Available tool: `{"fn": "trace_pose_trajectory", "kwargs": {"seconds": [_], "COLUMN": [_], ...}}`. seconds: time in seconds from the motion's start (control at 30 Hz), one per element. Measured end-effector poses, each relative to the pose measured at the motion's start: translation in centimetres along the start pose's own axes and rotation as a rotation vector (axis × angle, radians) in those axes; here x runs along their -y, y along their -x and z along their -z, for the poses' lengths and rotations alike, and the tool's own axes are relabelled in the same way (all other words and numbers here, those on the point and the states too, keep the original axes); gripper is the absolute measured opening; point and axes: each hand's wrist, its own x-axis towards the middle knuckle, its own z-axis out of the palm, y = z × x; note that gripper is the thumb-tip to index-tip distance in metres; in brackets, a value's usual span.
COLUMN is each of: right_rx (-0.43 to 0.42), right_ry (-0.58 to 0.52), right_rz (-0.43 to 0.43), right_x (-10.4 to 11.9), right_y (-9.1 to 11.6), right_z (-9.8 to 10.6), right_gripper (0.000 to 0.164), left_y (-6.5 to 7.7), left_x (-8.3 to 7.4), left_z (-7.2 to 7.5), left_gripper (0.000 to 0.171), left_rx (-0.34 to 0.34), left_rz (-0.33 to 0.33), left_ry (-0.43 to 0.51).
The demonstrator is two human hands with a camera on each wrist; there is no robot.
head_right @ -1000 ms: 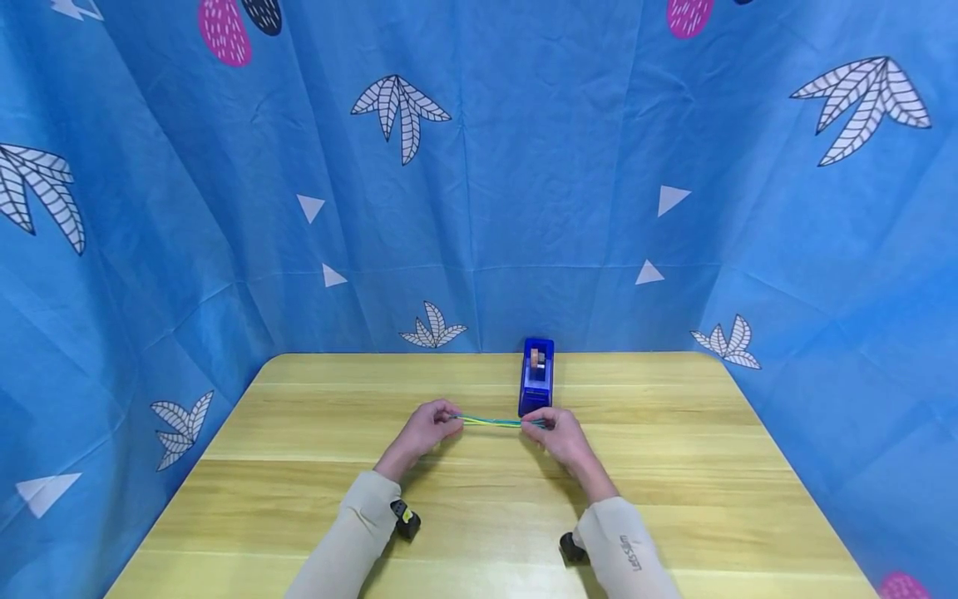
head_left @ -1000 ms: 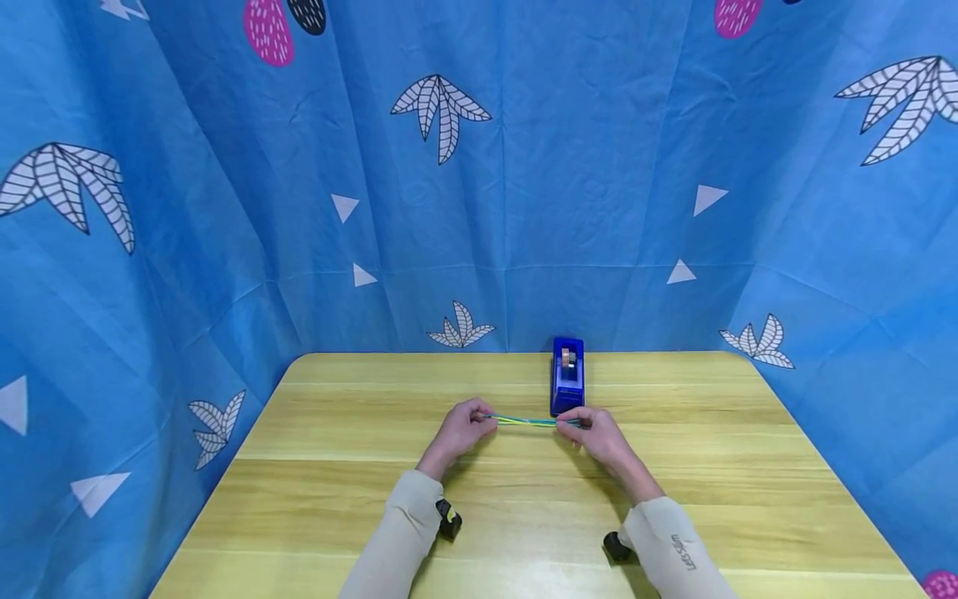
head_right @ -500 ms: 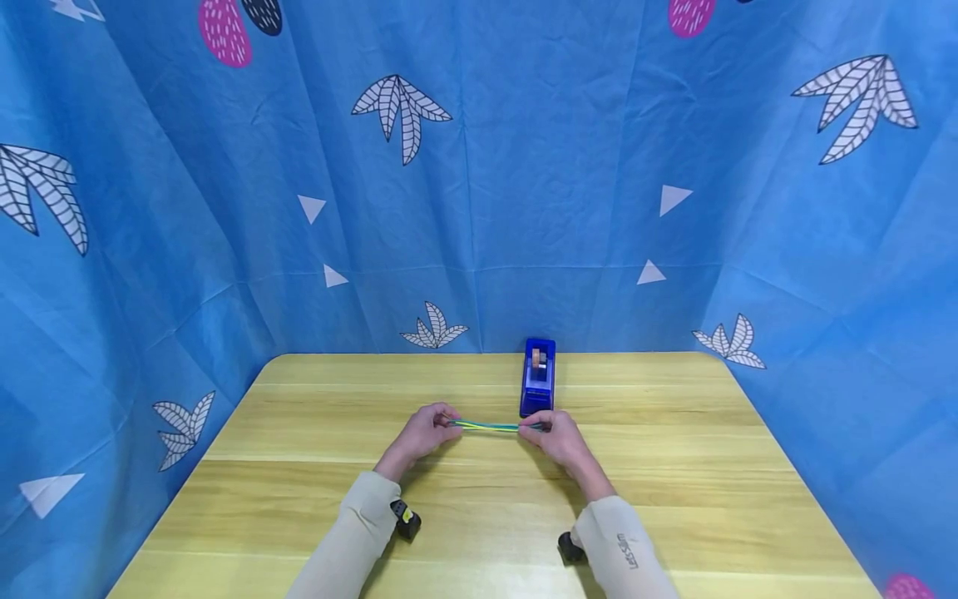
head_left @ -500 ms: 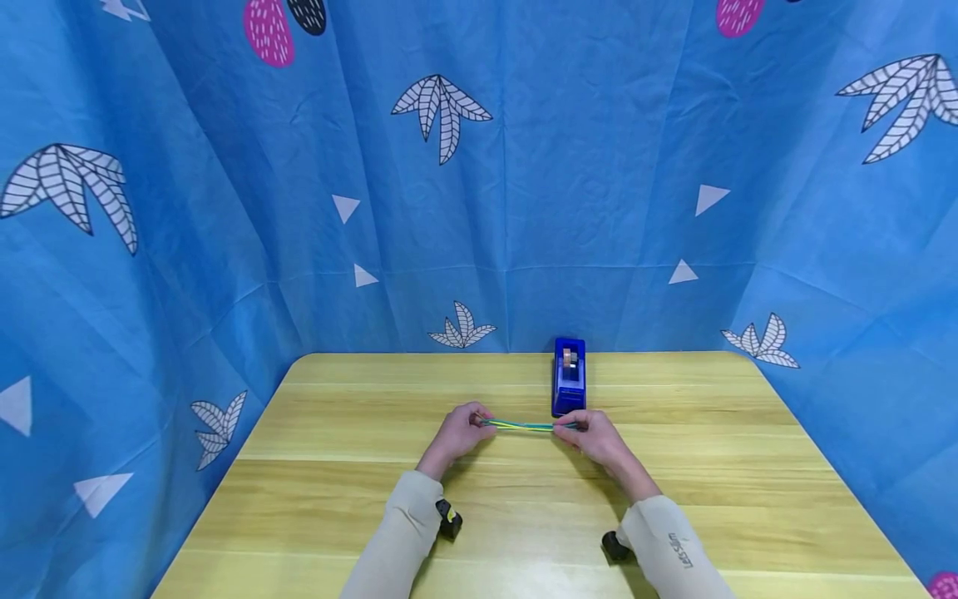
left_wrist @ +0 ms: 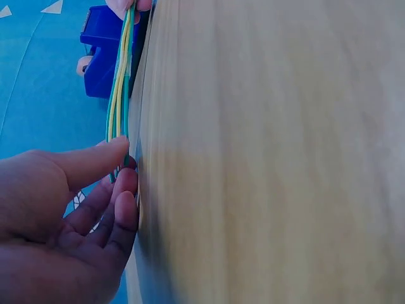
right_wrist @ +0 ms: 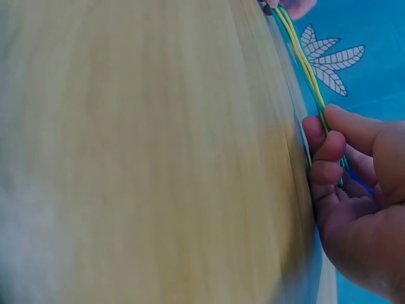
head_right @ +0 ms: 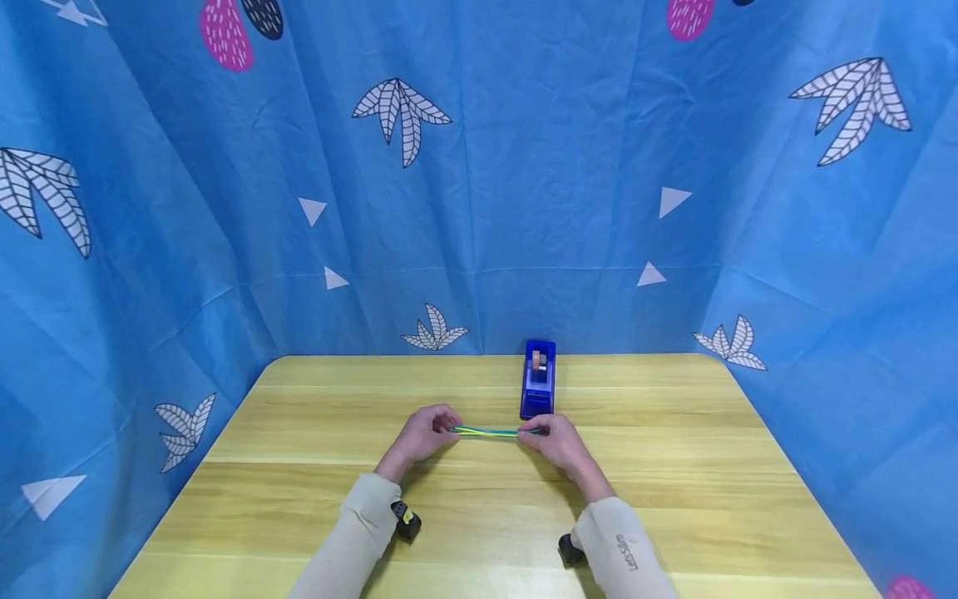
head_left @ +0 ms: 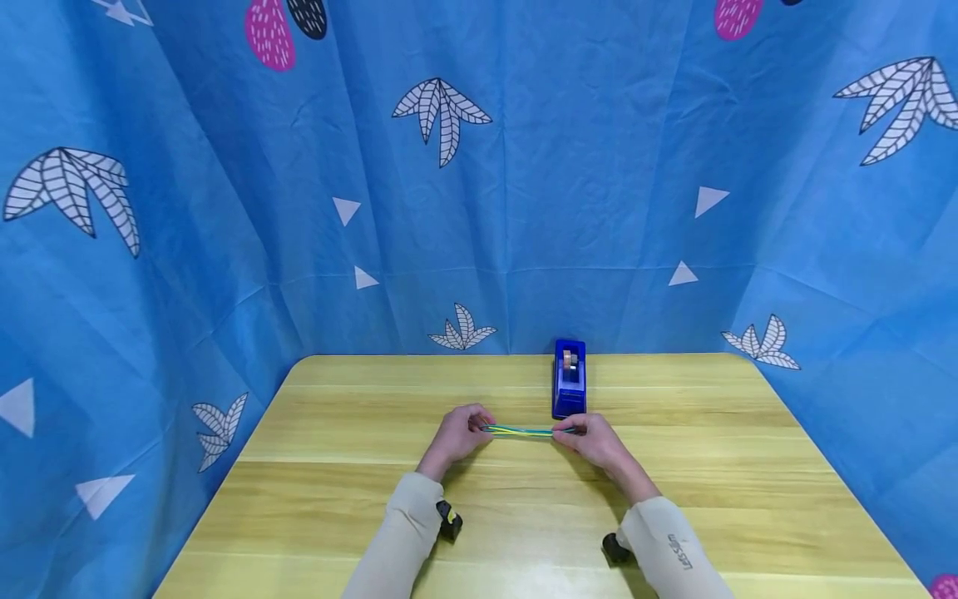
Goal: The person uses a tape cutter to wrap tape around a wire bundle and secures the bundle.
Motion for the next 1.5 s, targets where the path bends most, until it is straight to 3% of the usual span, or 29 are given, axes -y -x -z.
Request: {"fn": "trace_pose_trajectory", "kwargs": {"seconds": [0.4,0.67,0.9,1.13,1.5], "right_rx": [-0.004,-0.006,-0.008,0.008,-0.004], "right_ry": [0.051,0.101,0.131,0.088,0.117], "right_rz": [0.011,0.064,0.075,0.027,0.069], "right_x": [0.2,0.1,-0.1,-0.3,-0.3], "right_y": [-0.3,-0.2,-0.2,-0.1,0.2], "right_z": [0.0,-0.1,0.1,0.6,1.0], "right_gripper": [0.014,0.013,0.015,0.018,0.019], "left_y": [-0.2,0.0,0.1,0.1,0.2], "left_x": [-0.2,-0.4,-0.5,-0.2,-0.5], "left_z": [0.1,0.1,0.0,-0.1,0.1], "left_gripper": [0.014,0.012,0.012,0.012,0.012], "left_rx": [-0.001,0.017,0.024,0.025,0.04], "left_rz": [0.001,-0.014,-0.007,-0.001,0.017], "left_ry": [-0.062,-0.083,-0.077,-0.077,-0.052]}}
